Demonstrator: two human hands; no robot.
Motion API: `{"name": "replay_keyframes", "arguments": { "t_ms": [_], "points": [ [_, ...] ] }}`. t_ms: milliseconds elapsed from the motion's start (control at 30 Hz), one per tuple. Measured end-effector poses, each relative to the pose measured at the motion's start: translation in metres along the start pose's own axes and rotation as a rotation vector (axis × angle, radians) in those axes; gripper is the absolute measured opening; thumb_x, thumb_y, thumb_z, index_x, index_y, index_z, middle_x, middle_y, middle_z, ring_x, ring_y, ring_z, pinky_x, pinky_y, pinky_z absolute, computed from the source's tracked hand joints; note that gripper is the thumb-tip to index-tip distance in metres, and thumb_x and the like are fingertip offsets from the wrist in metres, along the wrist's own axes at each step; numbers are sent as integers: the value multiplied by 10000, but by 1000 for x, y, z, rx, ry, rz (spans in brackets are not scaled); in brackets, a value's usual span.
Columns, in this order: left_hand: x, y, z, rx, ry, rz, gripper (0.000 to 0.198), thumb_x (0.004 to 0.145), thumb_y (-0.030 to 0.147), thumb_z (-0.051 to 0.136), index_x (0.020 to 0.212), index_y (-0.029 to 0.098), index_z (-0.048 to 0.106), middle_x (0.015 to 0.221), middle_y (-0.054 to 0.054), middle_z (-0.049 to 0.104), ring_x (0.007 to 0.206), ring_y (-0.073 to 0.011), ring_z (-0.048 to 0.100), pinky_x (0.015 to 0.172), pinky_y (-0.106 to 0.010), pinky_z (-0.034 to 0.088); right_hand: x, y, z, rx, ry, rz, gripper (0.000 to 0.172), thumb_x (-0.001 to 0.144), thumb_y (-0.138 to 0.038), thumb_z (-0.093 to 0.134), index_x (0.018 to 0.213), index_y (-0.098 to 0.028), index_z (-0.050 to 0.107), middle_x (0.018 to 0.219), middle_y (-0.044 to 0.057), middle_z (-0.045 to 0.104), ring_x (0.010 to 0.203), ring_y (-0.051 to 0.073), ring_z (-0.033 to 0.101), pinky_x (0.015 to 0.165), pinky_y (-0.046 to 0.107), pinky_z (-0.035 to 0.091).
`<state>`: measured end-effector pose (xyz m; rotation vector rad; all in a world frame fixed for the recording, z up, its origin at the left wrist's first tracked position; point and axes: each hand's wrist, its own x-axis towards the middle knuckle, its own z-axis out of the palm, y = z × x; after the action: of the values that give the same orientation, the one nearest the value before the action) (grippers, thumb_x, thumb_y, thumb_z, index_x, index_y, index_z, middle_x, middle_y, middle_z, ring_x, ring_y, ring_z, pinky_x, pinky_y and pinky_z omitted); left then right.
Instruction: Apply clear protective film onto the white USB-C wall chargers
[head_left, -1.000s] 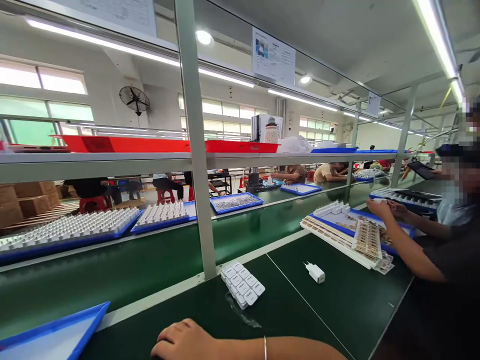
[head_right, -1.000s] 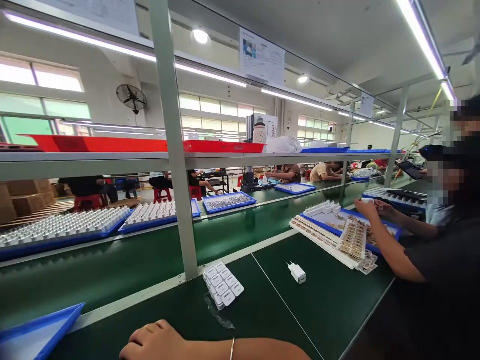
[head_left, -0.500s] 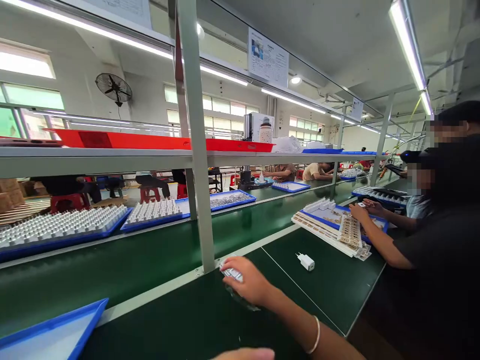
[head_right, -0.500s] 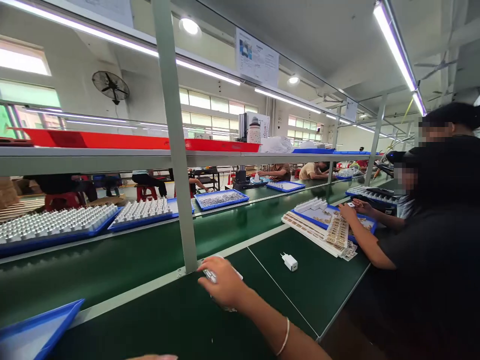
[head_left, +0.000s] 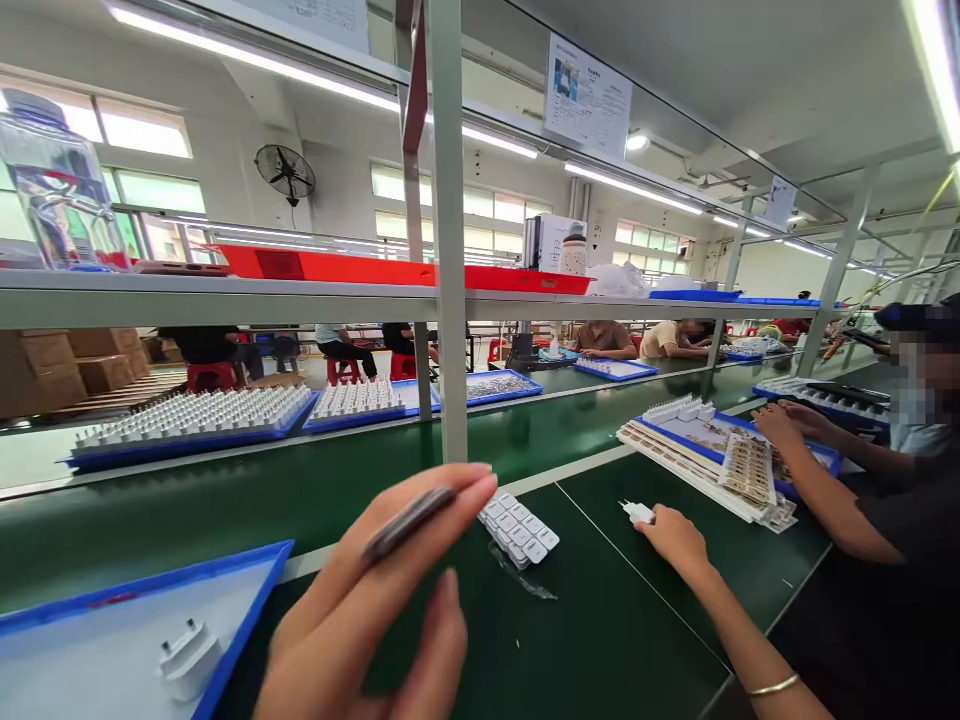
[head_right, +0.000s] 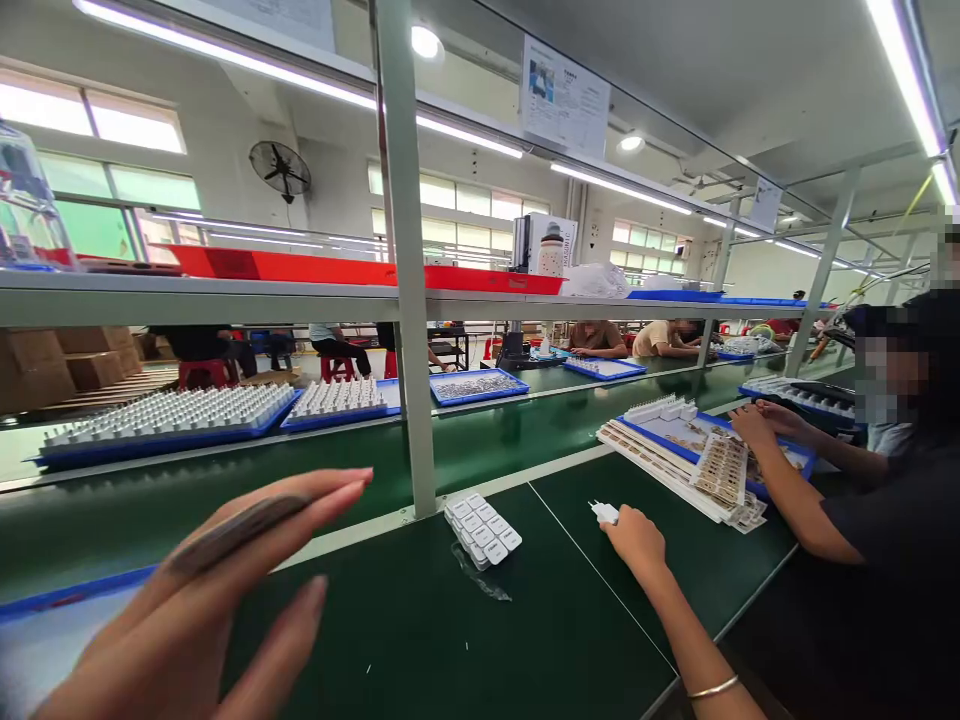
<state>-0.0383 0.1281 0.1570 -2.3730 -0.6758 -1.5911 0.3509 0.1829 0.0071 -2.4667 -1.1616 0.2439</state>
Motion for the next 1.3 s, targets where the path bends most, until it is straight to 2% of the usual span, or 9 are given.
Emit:
{"name": "replay_keyframes", "arguments": {
  "t_ms": [233,333,400,533,700,867,933,1100,1300],
  "points": [
    [9,-22,62,244,-286,280,562,853,114,543,1403,68,437,1413,-174,553,1325,-331,526,1133,-527,459,-70,-117,-44,277,-101,-611,250,824,-416,656,764,-197,552,748,-9,620,706,162,569,609,249,377],
    [0,-32,80,230,-327,293,535,801,45,473,1335,10,466,1356,-242,574,1239,-370,594,1034,-533,544,-112,-166,-59,475,-400,-929,126,716,-161,657,753,-187,539,641,-44,529,576,110,438,500,228,290],
    [-2,-39,84,175,-291,230,565,767,-21,407,1330,5,456,1324,-263,582,1132,-329,665,919,-445,619,-128,-183,-66,518,-415,-971,140,695,-90,615,718,-184,514,598,-51,474,548,99,383,477,228,258],
    [-3,-47,82,-39,-245,66,586,791,-60,387,1342,115,483,1303,-182,599,1129,-235,669,906,-316,621,-125,-182,-77,620,-485,-1089,21,829,-166,616,831,-181,601,760,-19,558,661,122,477,563,230,366],
    [-4,-47,95,-299,-163,-125,465,900,55,527,1336,216,555,1303,-110,613,1214,-215,614,1044,-354,552,-95,-167,-83,676,-569,-1094,93,899,-265,637,887,-185,683,863,10,628,793,152,563,663,248,439],
    [-3,-46,95,-334,22,-281,416,901,134,627,1295,267,619,1287,-76,626,1200,-213,613,1033,-356,555,-89,-178,-66,851,-814,-1075,576,758,-192,771,1293,-228,559,1236,53,624,1091,202,619,820,274,526],
    [-2,-43,89,-331,72,-270,436,880,145,663,1292,284,626,1283,-67,629,1203,-221,610,1052,-369,539,-96,-186,-57,880,-848,-1102,454,740,-131,743,1172,-193,619,1152,51,671,1001,194,659,808,276,536],
    [-1,-38,83,-490,94,-441,632,784,199,773,1371,284,554,1433,-93,522,1323,-287,532,1104,-422,494,-112,-196,-42,1099,-744,-1176,317,732,-21,598,1003,-184,608,981,27,714,931,184,687,807,276,527],
    [3,-42,84,-544,-8,-542,406,797,204,744,1197,229,676,1281,-97,617,1209,-258,608,1044,-400,525,-107,-187,-48,1020,-577,-1135,315,783,-42,584,992,-233,447,909,4,728,852,178,694,768,293,522]
  ]
}}
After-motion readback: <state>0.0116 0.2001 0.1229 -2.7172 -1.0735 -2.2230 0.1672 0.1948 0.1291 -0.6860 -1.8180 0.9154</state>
